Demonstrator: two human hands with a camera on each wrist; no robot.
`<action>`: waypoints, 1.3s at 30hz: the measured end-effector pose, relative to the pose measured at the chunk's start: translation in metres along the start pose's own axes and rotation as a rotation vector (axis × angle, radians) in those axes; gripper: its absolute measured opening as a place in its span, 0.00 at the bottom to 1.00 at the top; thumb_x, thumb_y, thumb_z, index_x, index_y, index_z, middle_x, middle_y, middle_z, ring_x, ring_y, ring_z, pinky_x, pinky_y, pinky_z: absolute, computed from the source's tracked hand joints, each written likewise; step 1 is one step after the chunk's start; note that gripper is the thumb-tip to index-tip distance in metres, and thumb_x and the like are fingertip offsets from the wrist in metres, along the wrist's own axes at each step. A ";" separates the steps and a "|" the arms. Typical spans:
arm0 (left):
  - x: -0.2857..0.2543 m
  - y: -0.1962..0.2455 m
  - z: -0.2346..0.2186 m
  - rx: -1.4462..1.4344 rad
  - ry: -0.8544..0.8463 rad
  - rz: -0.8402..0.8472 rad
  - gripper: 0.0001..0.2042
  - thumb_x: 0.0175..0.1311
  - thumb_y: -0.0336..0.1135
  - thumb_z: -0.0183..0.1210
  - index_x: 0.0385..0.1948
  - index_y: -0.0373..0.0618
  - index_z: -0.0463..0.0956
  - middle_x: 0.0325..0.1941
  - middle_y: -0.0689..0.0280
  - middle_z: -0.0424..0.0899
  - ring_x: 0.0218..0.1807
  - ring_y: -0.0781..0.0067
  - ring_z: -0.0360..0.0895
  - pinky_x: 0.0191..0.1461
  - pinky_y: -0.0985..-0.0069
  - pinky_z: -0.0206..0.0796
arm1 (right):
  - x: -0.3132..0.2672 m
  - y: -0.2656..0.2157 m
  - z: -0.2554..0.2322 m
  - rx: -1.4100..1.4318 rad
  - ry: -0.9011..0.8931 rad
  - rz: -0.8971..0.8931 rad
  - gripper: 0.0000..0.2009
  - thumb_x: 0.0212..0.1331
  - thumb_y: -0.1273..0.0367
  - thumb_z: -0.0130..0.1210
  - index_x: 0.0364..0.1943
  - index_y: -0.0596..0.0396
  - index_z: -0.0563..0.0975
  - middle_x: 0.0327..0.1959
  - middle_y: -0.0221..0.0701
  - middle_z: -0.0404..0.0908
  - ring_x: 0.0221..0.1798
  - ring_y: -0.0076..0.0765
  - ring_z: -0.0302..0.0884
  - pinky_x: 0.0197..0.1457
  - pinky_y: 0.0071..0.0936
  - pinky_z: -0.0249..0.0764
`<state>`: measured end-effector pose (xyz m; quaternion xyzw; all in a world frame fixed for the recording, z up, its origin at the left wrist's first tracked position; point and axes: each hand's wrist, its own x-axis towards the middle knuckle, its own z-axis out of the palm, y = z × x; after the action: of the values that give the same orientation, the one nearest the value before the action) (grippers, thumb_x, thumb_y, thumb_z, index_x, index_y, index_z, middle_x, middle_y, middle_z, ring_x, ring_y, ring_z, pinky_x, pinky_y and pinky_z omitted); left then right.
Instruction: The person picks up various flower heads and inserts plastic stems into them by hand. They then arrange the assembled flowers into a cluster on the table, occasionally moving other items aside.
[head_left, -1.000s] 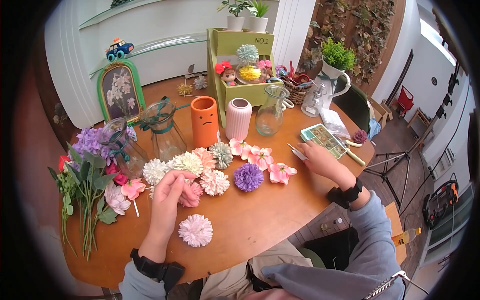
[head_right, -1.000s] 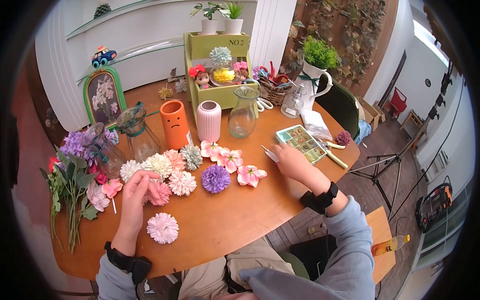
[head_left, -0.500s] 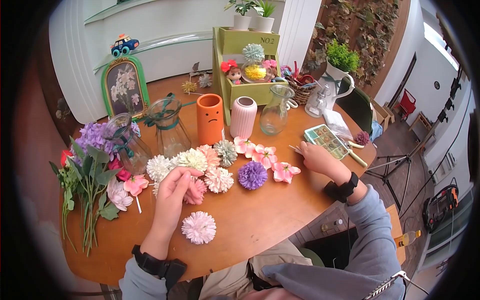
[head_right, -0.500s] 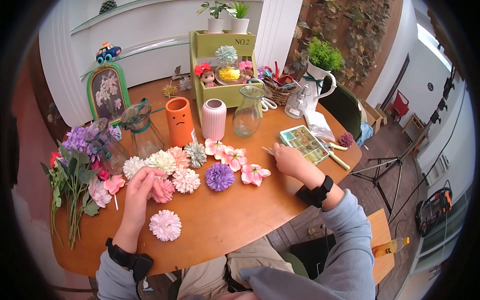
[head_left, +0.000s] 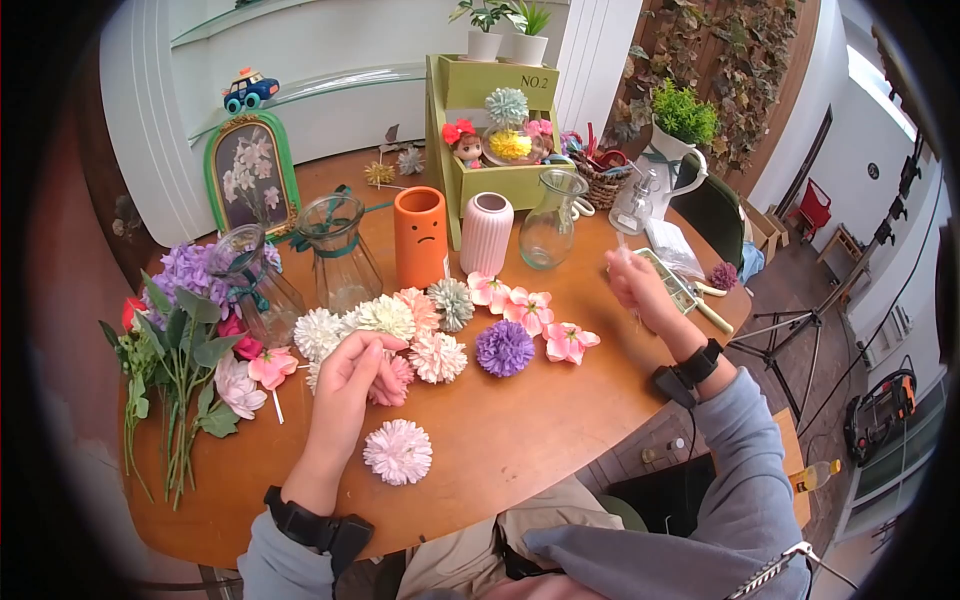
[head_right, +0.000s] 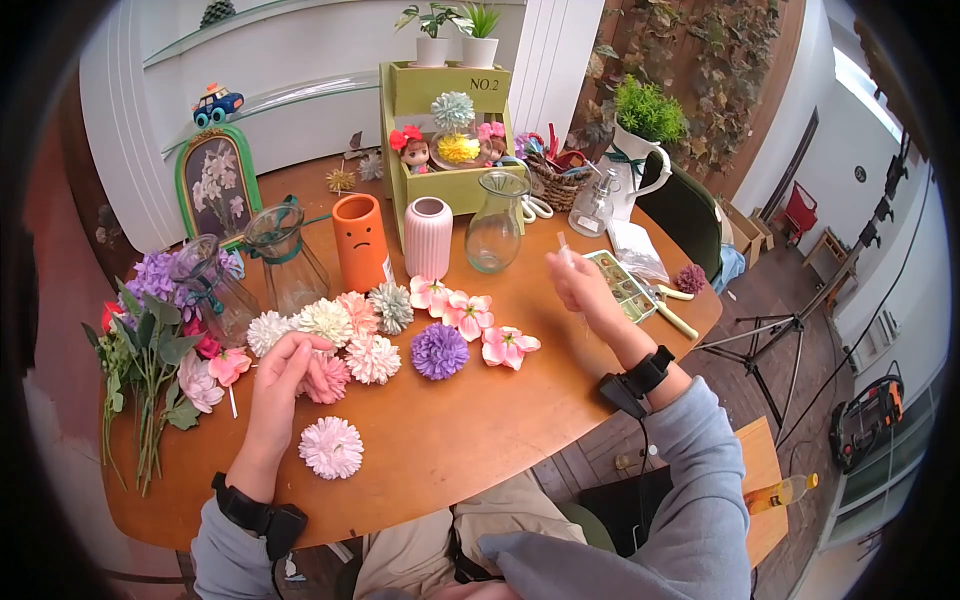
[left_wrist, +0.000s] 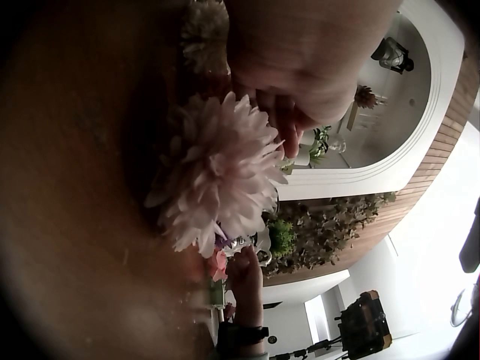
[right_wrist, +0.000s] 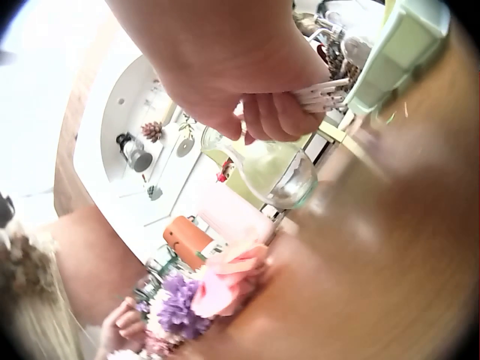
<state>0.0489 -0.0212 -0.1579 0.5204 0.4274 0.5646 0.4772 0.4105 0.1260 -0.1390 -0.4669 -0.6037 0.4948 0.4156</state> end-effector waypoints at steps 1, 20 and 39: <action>0.000 0.000 0.000 -0.001 0.000 -0.003 0.12 0.71 0.36 0.42 0.39 0.39 0.73 0.19 0.72 0.74 0.21 0.87 0.72 0.24 0.91 0.61 | 0.000 0.000 0.000 0.207 0.041 -0.008 0.10 0.65 0.62 0.48 0.26 0.45 0.65 0.13 0.16 0.54 0.13 0.12 0.46 0.16 0.14 0.42; 0.000 0.000 0.001 0.002 0.001 -0.007 0.12 0.71 0.37 0.42 0.39 0.39 0.73 0.18 0.72 0.74 0.20 0.86 0.72 0.25 0.91 0.60 | 0.006 0.012 -0.002 0.432 0.110 -0.310 0.20 0.63 0.61 0.49 0.14 0.45 0.59 0.10 0.16 0.51 0.12 0.14 0.45 0.16 0.18 0.41; 0.000 0.000 0.000 0.001 0.001 -0.011 0.12 0.71 0.36 0.42 0.40 0.39 0.73 0.19 0.72 0.74 0.21 0.87 0.72 0.25 0.91 0.60 | 0.001 0.009 0.000 0.264 -0.001 -0.275 0.18 0.63 0.66 0.48 0.15 0.45 0.59 0.11 0.15 0.53 0.13 0.12 0.43 0.17 0.17 0.40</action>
<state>0.0490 -0.0217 -0.1575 0.5179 0.4307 0.5621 0.4798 0.4114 0.1271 -0.1476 -0.3215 -0.5918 0.5085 0.5365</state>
